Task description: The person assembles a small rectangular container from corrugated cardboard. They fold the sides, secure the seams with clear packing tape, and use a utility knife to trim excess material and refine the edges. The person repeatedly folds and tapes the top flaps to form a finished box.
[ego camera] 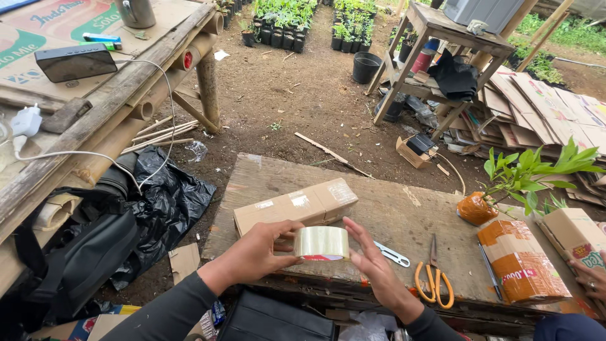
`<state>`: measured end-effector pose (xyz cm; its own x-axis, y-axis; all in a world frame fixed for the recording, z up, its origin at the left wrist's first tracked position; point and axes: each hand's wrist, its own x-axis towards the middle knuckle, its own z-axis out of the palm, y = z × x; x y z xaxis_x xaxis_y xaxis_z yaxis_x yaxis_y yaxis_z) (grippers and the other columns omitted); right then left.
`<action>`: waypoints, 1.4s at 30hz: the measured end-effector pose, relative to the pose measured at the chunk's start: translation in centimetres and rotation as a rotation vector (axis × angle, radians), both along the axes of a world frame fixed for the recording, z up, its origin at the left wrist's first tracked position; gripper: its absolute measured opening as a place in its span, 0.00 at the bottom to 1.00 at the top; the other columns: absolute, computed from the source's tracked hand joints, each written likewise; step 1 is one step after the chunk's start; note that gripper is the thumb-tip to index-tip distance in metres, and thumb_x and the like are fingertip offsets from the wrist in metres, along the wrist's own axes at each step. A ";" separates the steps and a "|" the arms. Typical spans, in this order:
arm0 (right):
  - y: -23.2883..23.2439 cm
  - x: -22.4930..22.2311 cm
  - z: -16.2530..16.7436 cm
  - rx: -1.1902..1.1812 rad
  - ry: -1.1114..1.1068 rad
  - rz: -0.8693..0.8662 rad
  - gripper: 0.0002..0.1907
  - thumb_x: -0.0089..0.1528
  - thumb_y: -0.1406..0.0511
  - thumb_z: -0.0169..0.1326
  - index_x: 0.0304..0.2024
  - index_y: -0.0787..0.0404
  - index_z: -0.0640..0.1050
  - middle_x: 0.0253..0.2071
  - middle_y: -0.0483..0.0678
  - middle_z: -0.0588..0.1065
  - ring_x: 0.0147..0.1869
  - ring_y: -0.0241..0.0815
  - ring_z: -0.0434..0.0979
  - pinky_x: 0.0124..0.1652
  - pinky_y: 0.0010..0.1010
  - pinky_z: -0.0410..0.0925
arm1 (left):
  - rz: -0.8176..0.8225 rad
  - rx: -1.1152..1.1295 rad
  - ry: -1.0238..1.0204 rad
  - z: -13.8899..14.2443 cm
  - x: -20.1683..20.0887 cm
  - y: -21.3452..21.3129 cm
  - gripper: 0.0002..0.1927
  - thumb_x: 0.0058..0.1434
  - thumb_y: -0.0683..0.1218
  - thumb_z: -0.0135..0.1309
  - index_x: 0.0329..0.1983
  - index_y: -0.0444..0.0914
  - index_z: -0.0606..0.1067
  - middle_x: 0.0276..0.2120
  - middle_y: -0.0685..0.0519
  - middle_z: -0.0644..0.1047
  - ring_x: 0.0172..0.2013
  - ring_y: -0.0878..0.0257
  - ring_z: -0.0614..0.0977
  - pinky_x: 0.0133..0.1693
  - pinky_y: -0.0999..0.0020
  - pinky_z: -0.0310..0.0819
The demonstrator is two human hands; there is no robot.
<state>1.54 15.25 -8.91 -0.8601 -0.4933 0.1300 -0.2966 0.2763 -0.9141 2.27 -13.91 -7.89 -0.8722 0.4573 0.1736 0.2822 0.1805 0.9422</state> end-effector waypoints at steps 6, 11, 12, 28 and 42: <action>-1.1 1.1 0.7 0.021 -0.023 -0.113 0.28 0.53 0.68 0.68 0.55 0.65 0.76 0.52 0.52 0.80 0.56 0.41 0.82 0.55 0.38 0.75 | -0.024 0.170 -0.141 -1.6 0.2 0.4 0.29 0.56 0.36 0.60 0.63 0.37 0.70 0.58 0.52 0.77 0.60 0.63 0.78 0.57 0.67 0.78; -1.7 1.4 0.5 0.053 0.159 -0.216 0.24 0.51 0.67 0.70 0.48 0.65 0.77 0.47 0.49 0.80 0.52 0.38 0.83 0.51 0.34 0.78 | -0.030 0.360 -0.118 -3.0 0.0 1.0 0.30 0.60 0.35 0.53 0.67 0.32 0.67 0.62 0.49 0.75 0.63 0.63 0.75 0.64 0.69 0.69; -1.8 1.5 0.6 0.086 0.219 -0.232 0.25 0.50 0.66 0.70 0.48 0.65 0.77 0.47 0.49 0.79 0.52 0.38 0.83 0.51 0.34 0.79 | -0.001 0.352 -0.133 -3.2 -0.1 1.0 0.28 0.61 0.36 0.52 0.67 0.31 0.69 0.60 0.48 0.77 0.61 0.63 0.77 0.62 0.70 0.71; -3.5 1.8 -0.7 0.331 0.531 0.040 0.36 0.46 0.53 0.72 0.52 0.66 0.78 0.56 0.57 0.75 0.63 0.58 0.68 0.61 0.46 0.57 | 0.251 0.396 -0.174 -5.9 -2.0 0.7 0.08 0.65 0.44 0.59 0.41 0.34 0.82 0.32 0.59 0.82 0.32 0.75 0.79 0.37 0.75 0.78; -7.2 1.8 -4.8 0.213 -0.343 -0.035 0.21 0.63 0.53 0.57 0.42 0.66 0.82 0.31 0.43 0.82 0.35 0.30 0.77 0.37 0.24 0.72 | 0.414 -0.052 -0.110 -8.0 -7.8 -7.2 0.10 0.57 0.46 0.65 0.35 0.34 0.84 0.24 0.56 0.80 0.27 0.71 0.77 0.32 0.73 0.72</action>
